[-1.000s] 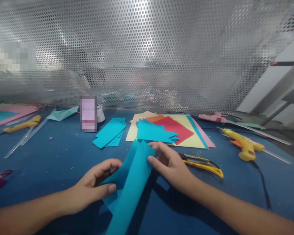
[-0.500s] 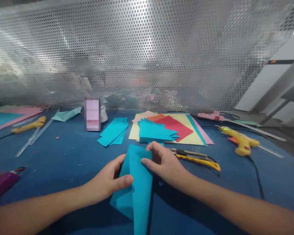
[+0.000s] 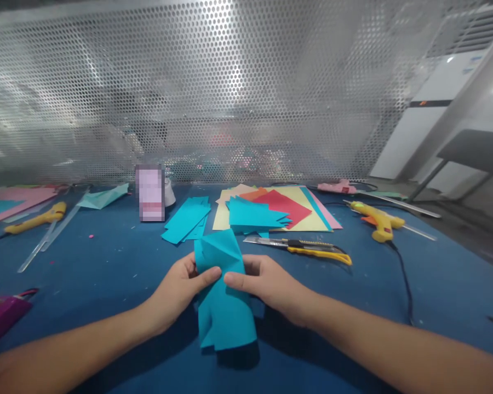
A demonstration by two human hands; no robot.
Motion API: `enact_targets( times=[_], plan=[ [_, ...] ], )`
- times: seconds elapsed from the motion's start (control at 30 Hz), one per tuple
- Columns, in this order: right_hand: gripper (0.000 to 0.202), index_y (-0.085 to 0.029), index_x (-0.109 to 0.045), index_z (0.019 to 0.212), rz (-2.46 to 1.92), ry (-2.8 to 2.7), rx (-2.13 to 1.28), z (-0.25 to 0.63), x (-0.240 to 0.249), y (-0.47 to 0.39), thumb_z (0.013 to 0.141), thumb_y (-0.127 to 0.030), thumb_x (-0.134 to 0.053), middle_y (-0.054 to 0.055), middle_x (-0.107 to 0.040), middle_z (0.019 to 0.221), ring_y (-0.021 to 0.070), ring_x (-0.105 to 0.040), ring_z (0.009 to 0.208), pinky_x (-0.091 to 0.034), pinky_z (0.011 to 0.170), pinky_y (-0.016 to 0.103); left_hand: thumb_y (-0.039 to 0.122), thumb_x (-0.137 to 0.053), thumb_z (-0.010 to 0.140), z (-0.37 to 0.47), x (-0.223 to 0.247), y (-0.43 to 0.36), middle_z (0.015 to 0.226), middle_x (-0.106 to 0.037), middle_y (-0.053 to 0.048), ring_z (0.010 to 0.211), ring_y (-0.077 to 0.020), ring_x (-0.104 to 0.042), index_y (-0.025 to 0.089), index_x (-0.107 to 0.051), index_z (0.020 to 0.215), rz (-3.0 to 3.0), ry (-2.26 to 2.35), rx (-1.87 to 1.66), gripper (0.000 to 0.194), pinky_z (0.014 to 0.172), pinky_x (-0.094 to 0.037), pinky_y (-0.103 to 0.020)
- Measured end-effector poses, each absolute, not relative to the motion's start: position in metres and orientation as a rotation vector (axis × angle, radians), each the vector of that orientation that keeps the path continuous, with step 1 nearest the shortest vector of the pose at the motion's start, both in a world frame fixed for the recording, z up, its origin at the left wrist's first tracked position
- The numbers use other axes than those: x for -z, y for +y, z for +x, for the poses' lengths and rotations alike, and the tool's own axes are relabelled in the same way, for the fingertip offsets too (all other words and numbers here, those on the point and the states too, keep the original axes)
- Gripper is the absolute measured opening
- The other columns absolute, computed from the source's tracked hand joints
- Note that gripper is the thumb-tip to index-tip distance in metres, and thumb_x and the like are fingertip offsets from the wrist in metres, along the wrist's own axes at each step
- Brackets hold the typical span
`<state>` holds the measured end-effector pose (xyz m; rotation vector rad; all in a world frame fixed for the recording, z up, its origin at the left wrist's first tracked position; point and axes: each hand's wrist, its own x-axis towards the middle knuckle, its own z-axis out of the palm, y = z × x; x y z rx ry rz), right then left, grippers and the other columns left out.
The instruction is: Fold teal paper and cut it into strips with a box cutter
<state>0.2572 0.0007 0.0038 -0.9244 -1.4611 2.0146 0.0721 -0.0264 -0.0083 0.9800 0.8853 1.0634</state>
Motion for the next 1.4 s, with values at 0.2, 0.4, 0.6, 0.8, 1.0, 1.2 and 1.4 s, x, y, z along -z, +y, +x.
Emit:
enact_targets(
  times=[0.2,0.4,0.6,0.8,1.0,1.2,1.4],
  plan=[
    [0.044,-0.016,-0.072,0.095,-1.028,-1.49,-1.908,0.26,0.001,0.015,0.065,-0.047,-0.081,0.006,-0.073,0.087,0.0201,-0.068,0.08,-0.053,0.073,0.031,0.039,-0.082,0.07,0.072,0.012,-0.016,0.089,-0.073,-0.009,0.081,-0.0199,-0.068,0.013,-0.067,0.096,0.994,0.861,-1.067,0.04,0.077,-0.053,-0.032],
    [0.042,-0.016,-0.072,0.091,-1.067,-1.455,-1.89,0.261,0.007,0.018,0.061,-0.045,-0.083,0.005,-0.074,0.087,0.0181,-0.067,0.076,-0.053,0.069,0.028,0.034,-0.083,0.071,0.073,0.016,-0.011,0.097,-0.073,-0.009,0.087,-0.0201,-0.067,0.015,-0.066,0.1,0.978,0.914,-1.078,0.039,0.075,-0.053,-0.029],
    [0.043,-0.017,-0.072,0.09,-1.106,-1.415,-1.855,0.259,0.009,0.016,0.057,-0.04,-0.086,0.004,-0.074,0.086,0.0169,-0.067,0.074,-0.053,0.067,0.026,0.034,-0.085,0.066,0.075,0.015,-0.012,0.107,-0.07,-0.011,0.097,-0.0231,-0.065,0.014,-0.063,0.101,0.951,0.956,-1.125,0.046,0.084,-0.051,-0.032],
    [0.045,-0.017,-0.071,0.091,-1.146,-1.442,-1.812,0.259,0.009,0.014,0.056,-0.041,-0.086,0.003,-0.074,0.087,0.018,-0.066,0.076,-0.053,0.068,0.027,0.034,-0.086,0.064,0.075,0.013,-0.012,0.1,-0.072,-0.008,0.09,-0.0186,-0.065,0.015,-0.06,0.095,0.94,0.975,-1.159,0.044,0.08,-0.051,-0.028],
    [0.049,-0.017,-0.07,0.094,-1.137,-1.499,-1.863,0.261,0.009,0.017,0.067,-0.057,-0.076,0.006,-0.073,0.087,0.0209,-0.067,0.079,-0.053,0.071,0.031,0.032,-0.085,0.066,0.075,0.015,-0.011,0.087,-0.071,-0.005,0.082,-0.0165,-0.065,0.016,-0.055,0.092,0.92,0.958,-1.162,0.043,0.076,-0.052,-0.029],
    [0.051,-0.015,-0.071,0.087,-1.2,-1.485,-1.841,0.262,0.013,0.018,0.065,-0.062,-0.074,0.007,-0.073,0.081,0.0196,-0.066,0.069,-0.052,0.067,0.033,0.028,-0.084,0.067,0.075,0.019,-0.011,0.091,-0.069,-0.004,0.085,-0.0172,-0.064,0.017,-0.056,0.092,0.966,0.938,-1.147,0.04,0.075,-0.051,-0.028],
    [0.048,-0.016,-0.072,0.086,-1.179,-1.396,-1.829,0.258,0.014,0.017,0.061,-0.057,-0.079,0.006,-0.074,0.082,0.0201,-0.067,0.072,-0.053,0.068,0.033,0.031,-0.083,0.068,0.077,0.019,-0.012,0.101,-0.066,-0.008,0.092,-0.0201,-0.061,0.016,-0.055,0.1,1.032,0.933,-1.076,0.046,0.081,-0.05,-0.033]
  ],
)
